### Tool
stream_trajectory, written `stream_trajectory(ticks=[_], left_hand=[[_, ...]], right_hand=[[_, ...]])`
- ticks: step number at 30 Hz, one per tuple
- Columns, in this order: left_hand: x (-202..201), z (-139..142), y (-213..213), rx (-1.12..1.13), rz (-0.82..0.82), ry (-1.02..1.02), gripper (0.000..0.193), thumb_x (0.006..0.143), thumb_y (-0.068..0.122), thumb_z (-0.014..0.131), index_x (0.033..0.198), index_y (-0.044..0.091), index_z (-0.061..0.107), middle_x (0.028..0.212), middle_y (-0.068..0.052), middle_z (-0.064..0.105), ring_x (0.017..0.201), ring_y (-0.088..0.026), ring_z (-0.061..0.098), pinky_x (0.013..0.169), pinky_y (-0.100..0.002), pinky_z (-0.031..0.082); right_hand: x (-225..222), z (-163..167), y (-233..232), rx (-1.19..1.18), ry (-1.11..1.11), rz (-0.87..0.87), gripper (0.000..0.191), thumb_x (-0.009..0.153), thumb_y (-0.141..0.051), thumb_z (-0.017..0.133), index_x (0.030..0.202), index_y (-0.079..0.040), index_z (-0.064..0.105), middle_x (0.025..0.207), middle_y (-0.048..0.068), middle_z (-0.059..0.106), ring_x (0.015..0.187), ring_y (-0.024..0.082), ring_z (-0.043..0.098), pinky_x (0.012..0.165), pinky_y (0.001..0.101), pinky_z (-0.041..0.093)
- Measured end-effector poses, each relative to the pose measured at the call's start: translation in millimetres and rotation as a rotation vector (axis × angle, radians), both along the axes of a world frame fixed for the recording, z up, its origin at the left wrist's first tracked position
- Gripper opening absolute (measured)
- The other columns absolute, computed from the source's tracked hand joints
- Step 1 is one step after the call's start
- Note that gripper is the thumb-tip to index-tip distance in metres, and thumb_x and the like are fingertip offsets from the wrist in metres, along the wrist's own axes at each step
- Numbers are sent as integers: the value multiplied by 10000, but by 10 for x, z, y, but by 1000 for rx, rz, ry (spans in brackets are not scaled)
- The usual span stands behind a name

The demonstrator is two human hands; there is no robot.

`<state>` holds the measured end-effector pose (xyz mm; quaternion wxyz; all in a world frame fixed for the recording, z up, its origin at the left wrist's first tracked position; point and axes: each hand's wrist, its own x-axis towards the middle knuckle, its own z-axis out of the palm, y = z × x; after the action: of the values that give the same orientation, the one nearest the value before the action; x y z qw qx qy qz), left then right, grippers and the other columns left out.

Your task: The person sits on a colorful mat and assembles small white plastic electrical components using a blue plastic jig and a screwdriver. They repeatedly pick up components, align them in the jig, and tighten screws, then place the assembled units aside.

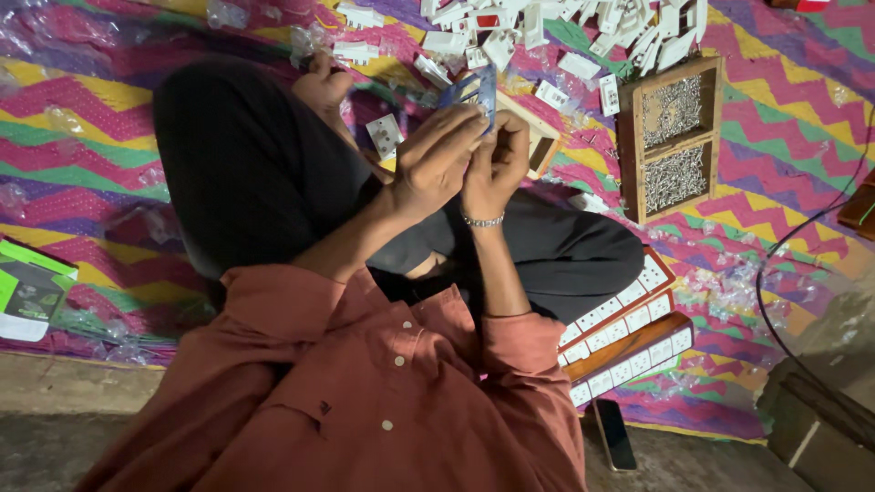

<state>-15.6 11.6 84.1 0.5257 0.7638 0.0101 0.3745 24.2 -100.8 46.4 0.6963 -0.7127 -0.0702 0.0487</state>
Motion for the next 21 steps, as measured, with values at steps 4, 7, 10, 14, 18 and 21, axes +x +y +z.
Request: stream_trajectory(ticks=[4, 7, 10, 14, 18, 21], left_hand=[[-32, -34, -26, 71, 3, -26, 269, 913, -116, 681, 1181, -96, 664, 1218, -231, 666, 1160, -422, 681, 1040, -487, 567], [-55, -19, -76, 94, -26, -34, 265, 902, -113, 673, 1165, -83, 675, 1212, -218, 660, 1155, -411, 674, 1034, -473, 566], [-53, -8, -72, 54, -16, -25, 261, 913, -122, 655, 1169, -79, 672, 1217, -212, 657, 1161, -392, 676, 1035, -457, 569], [-58, 0, -24, -67, 5, 58, 253, 950, -122, 632, 1197, -73, 655, 1220, -210, 669, 1149, -366, 697, 995, -415, 585], [-64, 20, -28, -113, 31, 99, 247, 986, -90, 634, 1230, -49, 649, 1219, -202, 681, 1144, -356, 709, 964, -395, 597], [-64, 32, -27, -120, 33, 103, 239, 1001, -79, 633, 1237, -46, 642, 1226, -203, 681, 1153, -358, 709, 963, -395, 599]], right_hand=[[46, -38, -1, 114, 12, -15, 75, 1093, -86, 567, 1131, -22, 554, 960, -22, 572, 841, 39, 510, 743, 208, 445], [155, -61, -53, 139, 6, -50, 86, 1110, -96, 553, 1111, -15, 583, 984, -7, 596, 860, 55, 524, 766, 228, 462], [201, -86, -93, 168, 58, -12, 129, 1106, -108, 542, 1153, -4, 602, 1003, 1, 621, 859, 58, 531, 760, 231, 459], [163, -70, -121, 366, 197, 61, 227, 1109, -87, 588, 1294, 43, 619, 1001, 4, 618, 846, 51, 506, 751, 223, 420], [138, 14, -133, 241, 134, 171, 347, 1038, -52, 655, 1361, 22, 555, 1027, 44, 691, 915, 89, 617, 855, 255, 509], [132, 51, -121, 188, 129, 169, 378, 1016, -31, 669, 1367, 29, 540, 1018, 43, 696, 882, 87, 642, 819, 245, 531]])
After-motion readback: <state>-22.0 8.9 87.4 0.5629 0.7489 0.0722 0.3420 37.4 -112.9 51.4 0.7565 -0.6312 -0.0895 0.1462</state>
